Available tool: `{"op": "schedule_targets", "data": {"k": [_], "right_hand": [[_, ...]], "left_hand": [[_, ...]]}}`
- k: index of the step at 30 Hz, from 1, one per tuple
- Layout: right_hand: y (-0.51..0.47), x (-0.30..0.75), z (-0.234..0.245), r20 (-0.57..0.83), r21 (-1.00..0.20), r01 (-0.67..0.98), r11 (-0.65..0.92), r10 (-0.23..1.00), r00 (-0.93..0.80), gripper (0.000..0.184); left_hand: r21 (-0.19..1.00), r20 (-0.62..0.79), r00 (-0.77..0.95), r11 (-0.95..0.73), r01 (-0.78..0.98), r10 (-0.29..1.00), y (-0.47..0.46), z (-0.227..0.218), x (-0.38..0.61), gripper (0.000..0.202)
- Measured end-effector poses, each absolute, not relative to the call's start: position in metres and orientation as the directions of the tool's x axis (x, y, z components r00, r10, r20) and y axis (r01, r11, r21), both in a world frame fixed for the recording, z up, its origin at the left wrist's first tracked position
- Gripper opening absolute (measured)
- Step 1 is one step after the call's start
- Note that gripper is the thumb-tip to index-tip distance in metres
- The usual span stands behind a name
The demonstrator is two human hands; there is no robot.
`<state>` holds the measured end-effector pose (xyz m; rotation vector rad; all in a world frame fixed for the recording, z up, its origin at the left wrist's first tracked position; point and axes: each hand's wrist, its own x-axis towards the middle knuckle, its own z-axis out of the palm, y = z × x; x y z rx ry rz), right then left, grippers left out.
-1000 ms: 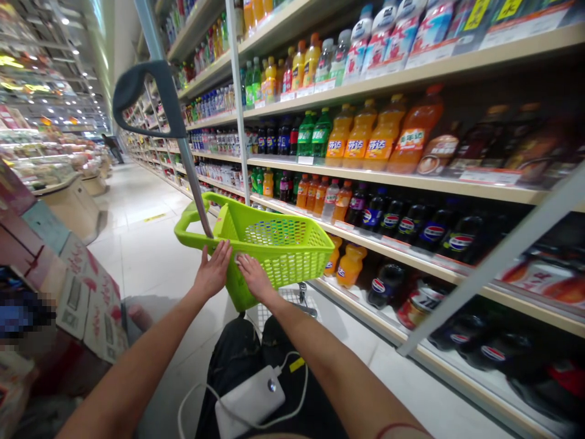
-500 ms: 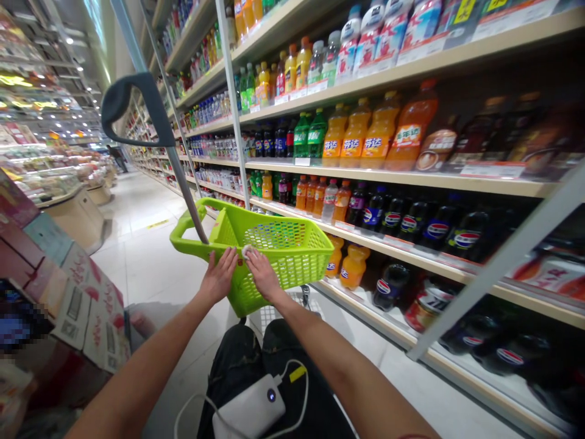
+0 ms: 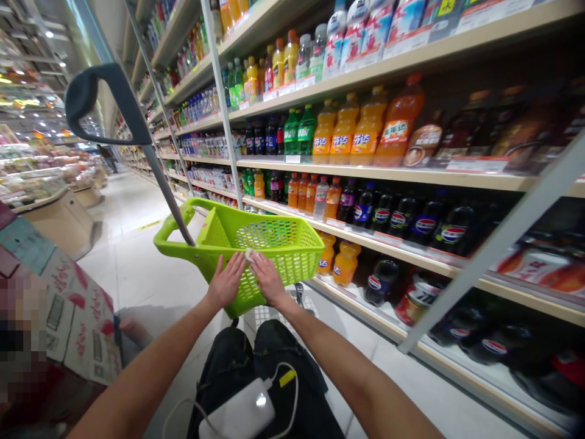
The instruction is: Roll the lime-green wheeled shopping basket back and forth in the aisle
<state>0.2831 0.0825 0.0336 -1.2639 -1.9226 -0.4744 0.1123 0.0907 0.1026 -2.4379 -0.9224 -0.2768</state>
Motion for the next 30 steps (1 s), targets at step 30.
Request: {"op": "schedule_targets", "data": {"k": [30], "right_hand": [[0.073,0.347,-0.037,0.651,-0.097,0.952,0.290,0.742,-0.160,0.035]], "left_hand": [[-0.449,0.169,0.850,-0.729,0.517,0.498,0.088,0.085,0.183,0.059]]}}
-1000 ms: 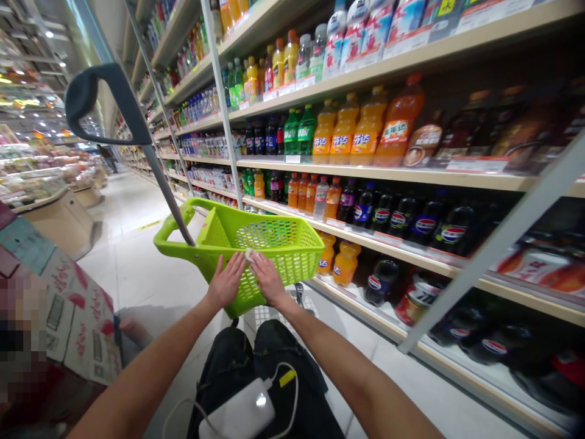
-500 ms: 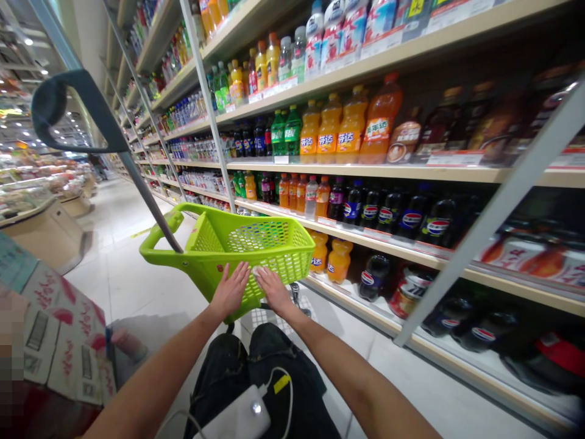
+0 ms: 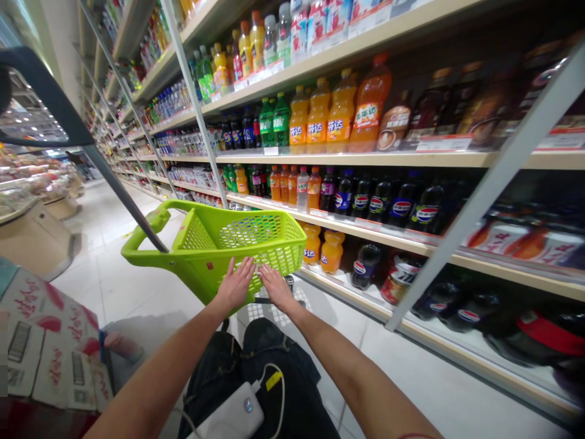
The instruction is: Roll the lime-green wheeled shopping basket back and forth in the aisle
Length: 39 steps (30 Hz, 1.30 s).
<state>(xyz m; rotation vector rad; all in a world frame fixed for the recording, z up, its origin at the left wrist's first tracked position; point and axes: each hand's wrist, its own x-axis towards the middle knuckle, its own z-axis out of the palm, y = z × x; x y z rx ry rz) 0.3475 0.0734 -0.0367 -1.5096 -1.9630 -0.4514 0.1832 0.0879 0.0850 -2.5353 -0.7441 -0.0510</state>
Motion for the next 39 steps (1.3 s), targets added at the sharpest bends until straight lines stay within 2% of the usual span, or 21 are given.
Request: {"op": "schedule_targets", "data": {"k": [5,8,17,19,22,25,33,39], "right_hand": [[0.068,0.368,0.003,0.784,-0.143,0.948,0.285,0.617,-0.067,0.043],[0.073,0.379,0.021,0.796,-0.168,0.951,0.262,0.604,-0.026,0.046],[0.067,0.383,-0.040,0.643,-0.147,0.953,0.266,0.758,-0.112,0.039],[0.062,0.391,-0.037,0.667,-0.146,0.953,0.266,0.738,-0.104,0.040],[0.062,0.409,-0.015,0.749,-0.192,0.959,0.206,0.663,0.008,0.043],[0.068,0.428,0.002,0.769,-0.242,0.959,0.147,0.632,0.097,0.046],[0.053,0.434,-0.043,0.602,-0.246,0.959,0.141,0.798,0.037,0.044],[0.053,0.462,-0.011,0.742,-0.266,0.960,0.085,0.654,0.148,0.047]], "left_hand": [[-0.445,0.187,0.844,-0.722,0.529,0.503,0.092,0.095,0.195,0.060],[-0.443,0.201,0.841,-0.719,0.535,0.502,0.095,0.102,0.204,0.061],[-0.454,0.125,0.891,-0.774,0.442,0.436,0.090,0.079,0.229,0.059],[-0.449,0.111,0.895,-0.781,0.433,0.432,0.090,0.076,0.233,0.059],[-0.436,0.143,0.890,-0.780,0.449,0.432,0.093,0.080,0.241,0.059],[-0.420,0.174,0.885,-0.780,0.464,0.432,0.095,0.087,0.254,0.058],[-0.424,0.131,0.912,-0.809,0.406,0.388,0.088,0.074,0.283,0.055],[-0.408,0.133,0.908,-0.813,0.415,0.397,0.090,0.074,0.289,0.054]]}}
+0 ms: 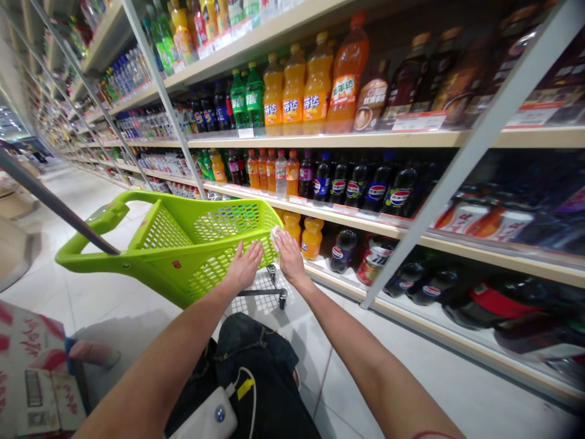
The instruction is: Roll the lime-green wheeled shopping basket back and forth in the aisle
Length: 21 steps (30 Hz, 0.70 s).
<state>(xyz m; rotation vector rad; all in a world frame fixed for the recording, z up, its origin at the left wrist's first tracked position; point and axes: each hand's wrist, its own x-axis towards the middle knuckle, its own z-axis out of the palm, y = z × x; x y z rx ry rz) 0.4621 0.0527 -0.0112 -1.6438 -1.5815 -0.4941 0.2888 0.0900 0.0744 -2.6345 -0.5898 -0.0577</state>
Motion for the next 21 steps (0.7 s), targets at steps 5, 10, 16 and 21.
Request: {"op": "schedule_targets", "data": {"k": [5,10,16,21], "right_hand": [[0.068,0.473,-0.003,0.708,-0.309,0.950,0.050,0.679,0.194,0.044],[0.063,0.462,-0.044,0.604,-0.316,0.948,0.030,0.777,0.177,0.043],[0.047,0.452,-0.045,0.607,-0.316,0.946,0.076,0.782,0.140,0.049],[0.057,0.433,0.003,0.761,-0.304,0.945,0.118,0.627,0.166,0.051]], "left_hand": [[-0.388,0.135,0.895,-0.808,0.442,0.425,0.092,0.083,0.295,0.055],[-0.396,0.139,0.899,-0.809,0.435,0.415,0.091,0.072,0.290,0.055],[-0.401,0.149,0.883,-0.789,0.466,0.445,0.096,0.064,0.265,0.057],[-0.400,0.207,0.862,-0.764,0.505,0.462,0.103,0.076,0.251,0.062]]}}
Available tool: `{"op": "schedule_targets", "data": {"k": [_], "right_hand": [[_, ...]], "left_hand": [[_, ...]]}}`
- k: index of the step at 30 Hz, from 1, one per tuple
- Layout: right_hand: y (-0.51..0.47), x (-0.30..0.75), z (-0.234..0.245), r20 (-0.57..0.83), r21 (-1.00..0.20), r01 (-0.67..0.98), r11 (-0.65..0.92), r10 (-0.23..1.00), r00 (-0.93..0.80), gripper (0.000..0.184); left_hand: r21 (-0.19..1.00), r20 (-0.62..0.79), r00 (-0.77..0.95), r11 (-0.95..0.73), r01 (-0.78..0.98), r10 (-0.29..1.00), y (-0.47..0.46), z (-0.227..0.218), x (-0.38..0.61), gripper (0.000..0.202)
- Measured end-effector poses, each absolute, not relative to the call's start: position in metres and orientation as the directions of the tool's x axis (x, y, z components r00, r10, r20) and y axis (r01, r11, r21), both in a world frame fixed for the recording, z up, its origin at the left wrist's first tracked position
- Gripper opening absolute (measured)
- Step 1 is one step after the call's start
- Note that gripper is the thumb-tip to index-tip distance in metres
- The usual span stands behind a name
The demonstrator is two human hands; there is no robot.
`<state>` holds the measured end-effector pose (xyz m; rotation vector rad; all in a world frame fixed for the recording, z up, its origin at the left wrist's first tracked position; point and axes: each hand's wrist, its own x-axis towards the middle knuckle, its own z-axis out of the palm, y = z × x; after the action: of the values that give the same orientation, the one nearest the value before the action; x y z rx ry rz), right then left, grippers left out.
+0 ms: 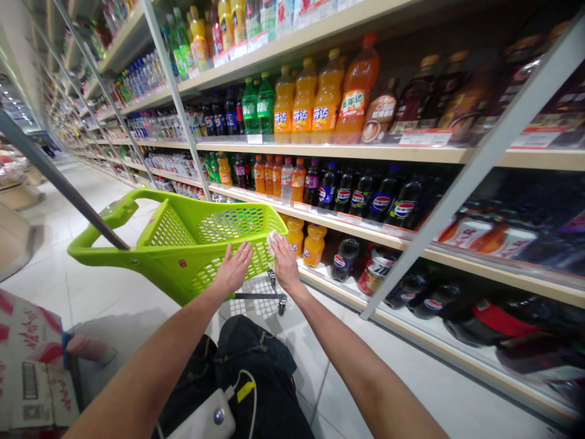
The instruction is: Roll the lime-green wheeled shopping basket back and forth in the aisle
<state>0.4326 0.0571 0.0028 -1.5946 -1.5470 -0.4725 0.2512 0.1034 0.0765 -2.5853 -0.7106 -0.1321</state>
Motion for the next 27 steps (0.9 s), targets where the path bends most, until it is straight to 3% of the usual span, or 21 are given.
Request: {"op": "schedule_targets", "data": {"k": [4,10,13,20,27], "right_hand": [[0.071,0.412,0.005,0.687,-0.296,0.948,0.114,0.715,0.128,0.050],[0.061,0.396,-0.045,0.564,-0.268,0.948,0.168,0.826,0.013,0.047],[0.053,0.393,-0.043,0.597,-0.259,0.945,0.201,0.802,-0.008,0.048],[0.072,0.381,0.019,0.762,-0.232,0.942,0.243,0.648,0.020,0.051],[0.078,0.362,-0.029,0.630,-0.201,0.950,0.238,0.774,-0.061,0.047]], "left_hand": [[-0.408,0.231,0.857,-0.754,0.515,0.461,0.105,0.077,0.246,0.061],[-0.407,0.203,0.869,-0.768,0.494,0.452,0.099,0.062,0.236,0.059],[-0.396,0.196,0.863,-0.767,0.504,0.466,0.098,0.060,0.229,0.060],[-0.384,0.296,0.812,-0.716,0.583,0.503,0.108,0.082,0.208,0.065],[-0.404,0.243,0.819,-0.713,0.573,0.520,0.107,0.073,0.187,0.061]]}}
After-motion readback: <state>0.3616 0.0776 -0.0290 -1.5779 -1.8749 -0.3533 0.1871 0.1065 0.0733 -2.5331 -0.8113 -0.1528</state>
